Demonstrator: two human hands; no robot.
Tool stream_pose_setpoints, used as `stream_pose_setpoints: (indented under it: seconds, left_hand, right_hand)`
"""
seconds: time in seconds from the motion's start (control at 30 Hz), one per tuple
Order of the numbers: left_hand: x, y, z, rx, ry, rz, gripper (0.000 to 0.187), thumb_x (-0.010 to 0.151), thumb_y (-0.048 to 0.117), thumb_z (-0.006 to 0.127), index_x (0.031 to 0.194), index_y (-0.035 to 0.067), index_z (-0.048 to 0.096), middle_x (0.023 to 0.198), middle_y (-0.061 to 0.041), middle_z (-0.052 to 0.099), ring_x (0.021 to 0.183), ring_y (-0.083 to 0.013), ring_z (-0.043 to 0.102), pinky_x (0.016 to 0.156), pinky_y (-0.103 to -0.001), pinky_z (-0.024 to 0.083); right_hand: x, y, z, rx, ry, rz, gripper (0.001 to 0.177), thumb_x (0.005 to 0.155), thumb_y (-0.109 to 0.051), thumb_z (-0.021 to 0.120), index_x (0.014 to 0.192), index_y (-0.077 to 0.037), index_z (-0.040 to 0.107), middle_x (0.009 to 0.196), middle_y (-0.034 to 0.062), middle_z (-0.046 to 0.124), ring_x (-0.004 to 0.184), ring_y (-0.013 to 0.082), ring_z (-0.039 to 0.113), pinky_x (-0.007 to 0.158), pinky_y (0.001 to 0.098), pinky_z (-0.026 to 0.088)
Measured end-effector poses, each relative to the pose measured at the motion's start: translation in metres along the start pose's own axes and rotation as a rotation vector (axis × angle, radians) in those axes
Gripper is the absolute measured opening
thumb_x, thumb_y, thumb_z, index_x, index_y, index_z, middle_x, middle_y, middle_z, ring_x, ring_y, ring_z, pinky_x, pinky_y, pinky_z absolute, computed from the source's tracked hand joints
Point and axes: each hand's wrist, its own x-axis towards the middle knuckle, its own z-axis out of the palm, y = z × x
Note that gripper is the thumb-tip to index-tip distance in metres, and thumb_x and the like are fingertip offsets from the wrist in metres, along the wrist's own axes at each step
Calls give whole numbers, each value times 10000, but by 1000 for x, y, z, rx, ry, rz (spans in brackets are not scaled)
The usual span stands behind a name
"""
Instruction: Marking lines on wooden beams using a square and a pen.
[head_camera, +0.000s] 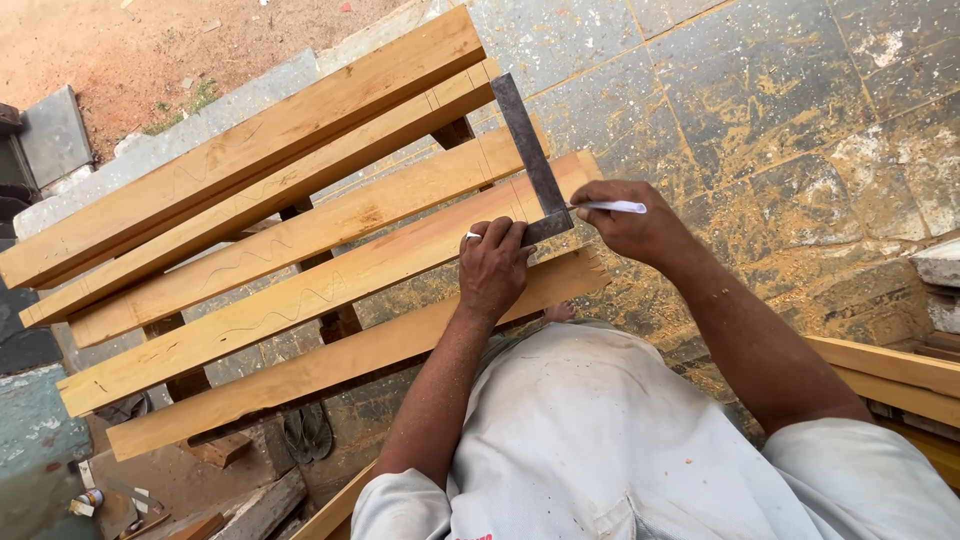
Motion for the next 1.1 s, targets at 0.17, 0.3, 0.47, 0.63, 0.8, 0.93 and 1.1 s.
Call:
stream_pose_setpoints:
  seconds: [0.17, 0.3, 0.47, 0.63, 0.8, 0.93, 1.1]
  left_hand:
    - [-1, -2, 2, 17, 44, 34, 393, 898, 268, 779, 1232, 87, 681, 1194, -44, 613, 1120, -270, 589, 930, -452, 462]
    - [3, 1, 6, 48, 11, 55, 402, 922, 297, 776, 1249, 86, 675, 1188, -52, 600, 1103, -272, 589, 902, -450, 456]
    - [10, 10, 9, 43, -5, 57, 414, 927, 305, 769, 1266, 88, 672, 1195, -45, 600, 1099, -262, 593, 917, -449, 459]
    - [14, 15, 8, 36, 9, 80, 420, 920, 293, 766, 1272, 86, 671, 1201, -42, 601, 1103, -258, 598, 925, -447, 460]
    - [15, 16, 8, 29, -8, 54, 424, 903, 294, 783, 1258, 88, 674, 1181, -50, 611, 1096, -272, 598, 905, -444, 465]
    - [15, 14, 9, 1, -23, 52, 420, 918, 282, 781, 1264, 72, 672, 1187, -59, 613, 1104, -276, 597, 908, -441, 473]
    - [15, 11, 11, -23, -1, 65, 420, 918, 279, 773, 1264, 62, 675, 1208, -69, 614, 1118, -274, 605, 912, -434, 477]
  right_hand:
    - [-8, 22, -2, 193, 52, 98, 206, 998, -212, 672, 1140, -77, 734, 1009, 110, 775, 892, 207, 743, 777, 362, 602]
    - [6, 39, 8, 313, 159, 16, 195, 1060, -193, 633, 1175, -42, 679, 1028, 112, 747, 969, 204, 727, 808, 348, 588]
    - [7, 52, 14, 328, 145, -38, 175, 1054, -155, 628, 1169, -24, 639, 1032, 118, 733, 991, 208, 725, 808, 351, 584]
    - [9, 51, 12, 363, 139, -78, 133, 1042, -125, 623, 1112, -12, 628, 982, 118, 722, 972, 207, 734, 796, 349, 601]
    - [10, 44, 6, 299, 126, -69, 103, 1032, -113, 635, 1049, -12, 641, 907, 125, 723, 864, 206, 721, 729, 356, 579]
    - [7, 37, 1, 278, 117, -35, 117, 1035, -132, 636, 1054, -17, 642, 896, 128, 730, 845, 212, 715, 700, 374, 557]
    - [10, 42, 2, 269, 110, -58, 144, 1031, -166, 638, 1069, -28, 650, 897, 129, 734, 839, 221, 721, 698, 378, 562]
